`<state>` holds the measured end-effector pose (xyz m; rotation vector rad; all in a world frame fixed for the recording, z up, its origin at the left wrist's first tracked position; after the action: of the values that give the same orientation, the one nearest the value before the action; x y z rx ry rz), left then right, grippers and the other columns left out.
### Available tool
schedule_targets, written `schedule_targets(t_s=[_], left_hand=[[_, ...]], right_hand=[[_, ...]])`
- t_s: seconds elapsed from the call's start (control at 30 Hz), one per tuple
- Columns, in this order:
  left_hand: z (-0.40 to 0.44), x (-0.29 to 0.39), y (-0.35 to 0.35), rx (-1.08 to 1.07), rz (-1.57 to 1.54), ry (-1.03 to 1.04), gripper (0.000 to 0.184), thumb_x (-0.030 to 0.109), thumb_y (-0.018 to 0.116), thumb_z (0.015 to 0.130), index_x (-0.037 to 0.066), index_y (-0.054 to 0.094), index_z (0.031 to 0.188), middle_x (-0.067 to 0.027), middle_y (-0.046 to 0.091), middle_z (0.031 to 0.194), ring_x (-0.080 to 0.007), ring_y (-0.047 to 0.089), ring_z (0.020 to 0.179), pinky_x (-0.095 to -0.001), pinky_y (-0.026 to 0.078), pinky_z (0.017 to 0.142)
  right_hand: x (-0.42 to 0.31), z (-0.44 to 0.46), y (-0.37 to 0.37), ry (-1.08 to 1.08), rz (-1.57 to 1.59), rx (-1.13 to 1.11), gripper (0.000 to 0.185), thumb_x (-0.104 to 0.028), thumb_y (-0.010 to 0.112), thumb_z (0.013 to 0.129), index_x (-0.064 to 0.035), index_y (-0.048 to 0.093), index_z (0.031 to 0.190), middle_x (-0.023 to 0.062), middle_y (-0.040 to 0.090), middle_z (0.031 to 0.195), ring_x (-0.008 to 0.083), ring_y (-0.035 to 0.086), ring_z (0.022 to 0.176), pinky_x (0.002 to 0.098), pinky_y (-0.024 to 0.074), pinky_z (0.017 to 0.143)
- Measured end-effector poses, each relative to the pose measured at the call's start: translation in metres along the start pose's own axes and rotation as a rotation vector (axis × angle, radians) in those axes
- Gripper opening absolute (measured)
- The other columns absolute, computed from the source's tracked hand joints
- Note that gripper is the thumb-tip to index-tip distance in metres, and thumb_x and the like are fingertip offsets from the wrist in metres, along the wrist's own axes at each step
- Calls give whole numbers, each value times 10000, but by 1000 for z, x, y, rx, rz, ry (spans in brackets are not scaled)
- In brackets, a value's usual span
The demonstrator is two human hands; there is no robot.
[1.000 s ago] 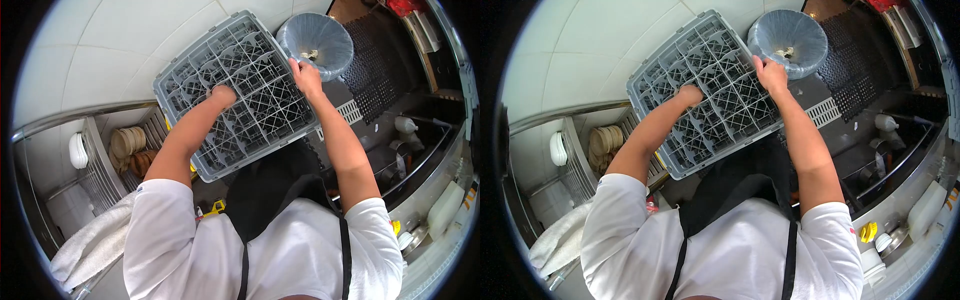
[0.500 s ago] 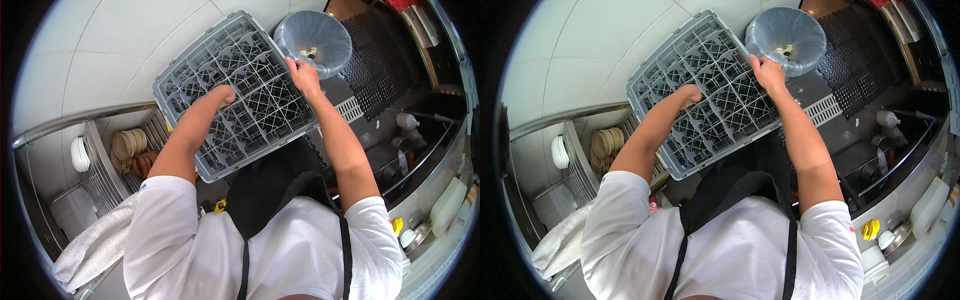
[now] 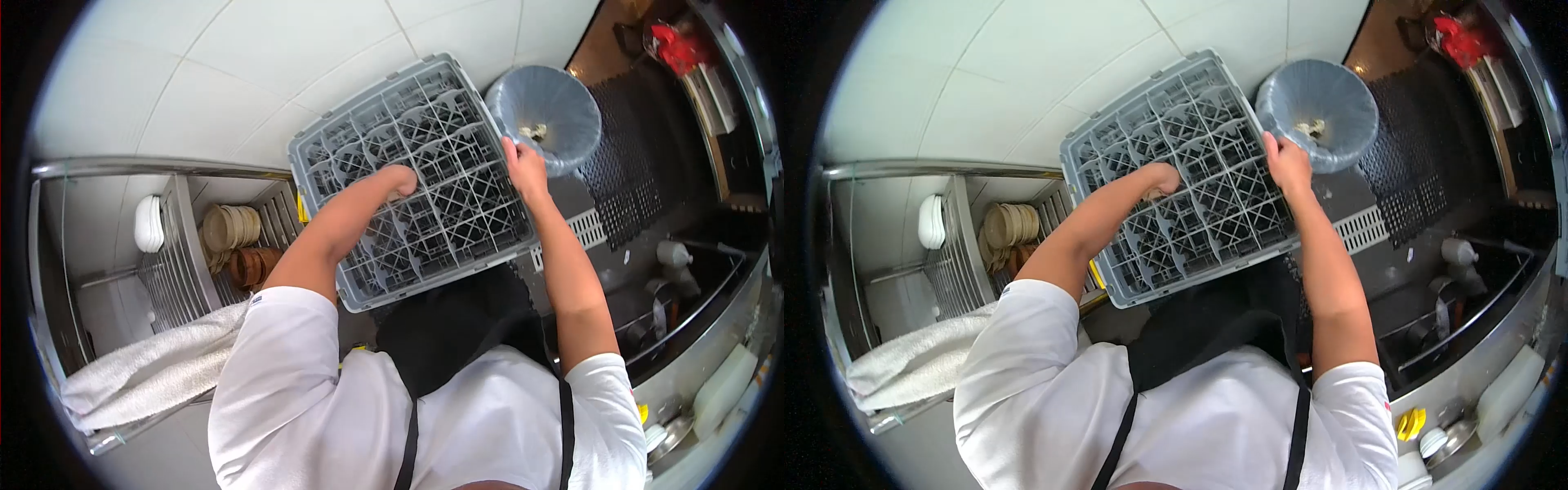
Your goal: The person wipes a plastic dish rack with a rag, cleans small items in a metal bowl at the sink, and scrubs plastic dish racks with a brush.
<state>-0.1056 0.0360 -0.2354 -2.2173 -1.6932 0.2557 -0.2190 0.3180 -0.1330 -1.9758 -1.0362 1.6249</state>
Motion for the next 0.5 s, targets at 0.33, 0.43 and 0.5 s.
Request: schedule_targets(t_s=[0.33, 0.43, 0.5], left_hand=[[-6, 5, 3, 16, -108, -118, 288, 29, 603, 660, 30, 766, 898, -197, 732, 948, -376, 714, 880, -494, 547, 710], [4, 1, -4, 205, -170, -170, 279, 34, 635, 666, 47, 775, 907, -191, 740, 937, -388, 716, 885, -512, 552, 721], [21, -2, 3, 75, -89, -85, 281, 29, 641, 660, 51, 777, 905, -186, 741, 934, -379, 718, 879, -511, 553, 717]], right_hand=[[0, 0, 3, -23, -59, 26, 687, -625, 432, 981, -5, 726, 995, 301, 691, 963, 490, 648, 984, 523, 502, 892], [-4, 1, 0, -45, -80, 56, 689, -625, 426, 983, -6, 730, 988, 304, 689, 963, 493, 647, 985, 526, 503, 892], [-2, -3, 0, -54, -88, 65, 689, -624, 422, 985, -8, 732, 986, 305, 689, 965, 493, 646, 986, 527, 503, 893]])
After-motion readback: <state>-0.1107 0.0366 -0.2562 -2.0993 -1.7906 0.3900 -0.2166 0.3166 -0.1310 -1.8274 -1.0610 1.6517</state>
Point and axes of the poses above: each hand's wrist, its own z-axis towards the middle knuckle, its own y-axis out of the palm, x = y × z, the point moved 7 cm from there along z, towards the middle knuckle
